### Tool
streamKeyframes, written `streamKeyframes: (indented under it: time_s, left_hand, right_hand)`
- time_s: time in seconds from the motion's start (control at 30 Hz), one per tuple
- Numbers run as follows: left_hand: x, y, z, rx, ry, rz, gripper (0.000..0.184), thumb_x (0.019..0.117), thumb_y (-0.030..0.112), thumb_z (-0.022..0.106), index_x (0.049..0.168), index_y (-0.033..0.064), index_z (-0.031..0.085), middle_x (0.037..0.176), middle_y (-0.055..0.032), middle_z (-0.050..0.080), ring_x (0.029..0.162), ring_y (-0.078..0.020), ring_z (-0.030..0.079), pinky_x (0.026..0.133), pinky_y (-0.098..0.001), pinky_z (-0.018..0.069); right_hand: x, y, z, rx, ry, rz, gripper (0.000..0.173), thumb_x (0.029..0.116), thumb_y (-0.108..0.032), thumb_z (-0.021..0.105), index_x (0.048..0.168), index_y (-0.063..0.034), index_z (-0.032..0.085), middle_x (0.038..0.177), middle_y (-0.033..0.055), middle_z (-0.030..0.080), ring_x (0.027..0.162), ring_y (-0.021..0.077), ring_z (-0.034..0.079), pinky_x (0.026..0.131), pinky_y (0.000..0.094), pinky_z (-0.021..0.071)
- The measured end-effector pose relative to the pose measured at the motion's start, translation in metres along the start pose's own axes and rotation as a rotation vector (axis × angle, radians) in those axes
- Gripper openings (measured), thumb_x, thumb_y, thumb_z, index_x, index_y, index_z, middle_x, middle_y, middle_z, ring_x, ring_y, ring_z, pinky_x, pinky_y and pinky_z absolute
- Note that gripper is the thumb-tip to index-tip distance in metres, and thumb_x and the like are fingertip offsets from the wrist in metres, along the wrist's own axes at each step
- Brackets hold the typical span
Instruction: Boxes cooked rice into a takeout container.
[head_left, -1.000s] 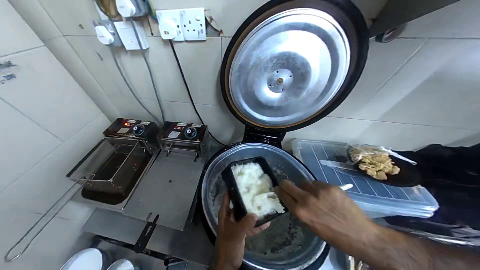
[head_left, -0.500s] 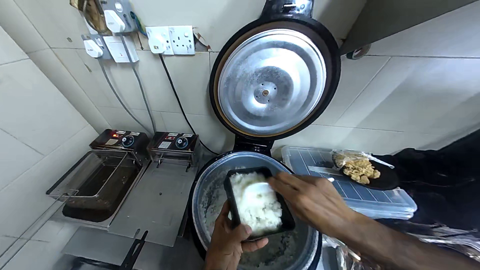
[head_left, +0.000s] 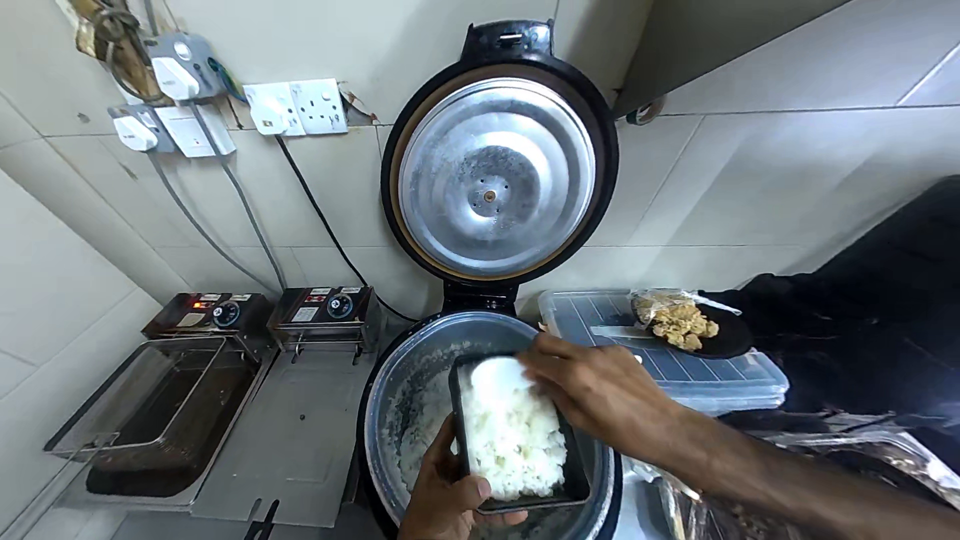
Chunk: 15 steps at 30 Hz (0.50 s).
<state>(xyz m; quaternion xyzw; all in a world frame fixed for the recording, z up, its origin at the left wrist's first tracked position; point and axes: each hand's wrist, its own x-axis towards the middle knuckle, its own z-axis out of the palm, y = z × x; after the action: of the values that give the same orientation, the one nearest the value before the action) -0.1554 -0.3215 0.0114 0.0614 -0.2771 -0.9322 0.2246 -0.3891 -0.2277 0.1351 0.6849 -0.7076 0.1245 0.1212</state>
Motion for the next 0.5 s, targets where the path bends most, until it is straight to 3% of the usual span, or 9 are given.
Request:
streamKeyframes:
  time_s: [0.13, 0.23, 0.3, 0.4, 0.47, 0.5]
  left_hand:
    - [0.006, -0.002, -0.002, -0.065, -0.051, -0.024, 0.089, 0.0824, 0.003, 0.08, 0.156, 0.0155, 0.032, 0.123, -0.0229, 0.068, 0.103, -0.0451, 0.072, 0.077, -0.0642, 0.0613]
    - [0.01, -0.003, 0.001, -0.102, -0.082, -0.073, 0.083, 0.0847, 0.003, 0.079, 0.155, 0.0154, 0.036, 0.125, -0.0241, 0.067, 0.104, -0.0455, 0.071, 0.078, -0.0633, 0.0616]
    - [0.01, -0.002, 0.005, -0.117, -0.074, -0.13, 0.08, 0.0866, 0.005, 0.077, 0.155, 0.0163, 0.036, 0.125, -0.0238, 0.067, 0.104, -0.0451, 0.071, 0.078, -0.0617, 0.0621]
    - [0.009, 0.0, 0.007, -0.115, -0.058, -0.174, 0.081, 0.0876, 0.006, 0.077, 0.156, 0.0166, 0.035, 0.126, -0.0232, 0.067, 0.104, -0.0448, 0.071, 0.079, -0.0615, 0.0622]
    - [0.009, -0.002, 0.011, -0.052, 0.0, -0.158, 0.088, 0.0833, 0.004, 0.081, 0.156, 0.0158, 0.032, 0.123, -0.0237, 0.068, 0.102, -0.0454, 0.072, 0.076, -0.0624, 0.0624]
    - [0.009, -0.005, 0.016, 0.016, 0.063, -0.13, 0.096, 0.0789, 0.003, 0.084, 0.156, 0.0151, 0.029, 0.121, -0.0234, 0.069, 0.099, -0.0453, 0.072, 0.074, -0.0631, 0.0625]
  right_hand:
    - [-0.005, 0.005, -0.028, -0.019, 0.161, 0.031, 0.022, 0.1001, -0.026, 0.055, 0.11, -0.023, 0.074, 0.1, -0.0055, 0.066, 0.062, 0.0116, 0.063, 0.045, 0.0345, 0.0511]
    - [-0.015, 0.001, -0.011, -0.051, 0.116, -0.026, 0.023, 0.0945, -0.014, 0.057, 0.111, -0.02, 0.073, 0.103, 0.0013, 0.066, 0.061, 0.0173, 0.063, 0.044, 0.0371, 0.0515]
    - [-0.023, 0.005, 0.001, -0.052, 0.13, -0.056, 0.026, 0.0948, -0.011, 0.057, 0.113, -0.0202, 0.072, 0.103, 0.0014, 0.066, 0.063, 0.0162, 0.064, 0.047, 0.0342, 0.0528]
    - [-0.033, 0.022, -0.026, 0.068, 0.22, 0.042, 0.022, 0.103, -0.02, 0.053, 0.116, -0.0171, 0.071, 0.103, 0.0004, 0.066, 0.067, 0.0146, 0.065, 0.051, 0.0345, 0.0558]
    - [-0.044, 0.033, -0.048, 0.14, 0.176, 0.192, 0.03, 0.1069, -0.035, 0.048, 0.12, -0.0169, 0.068, 0.091, -0.0047, 0.065, 0.07, 0.0099, 0.064, 0.059, 0.0323, 0.0564]
    - [-0.05, 0.037, -0.052, 0.146, 0.122, 0.252, 0.031, 0.1058, -0.039, 0.047, 0.12, -0.019, 0.067, 0.082, -0.0081, 0.064, 0.066, 0.0069, 0.062, 0.057, 0.0304, 0.0549]
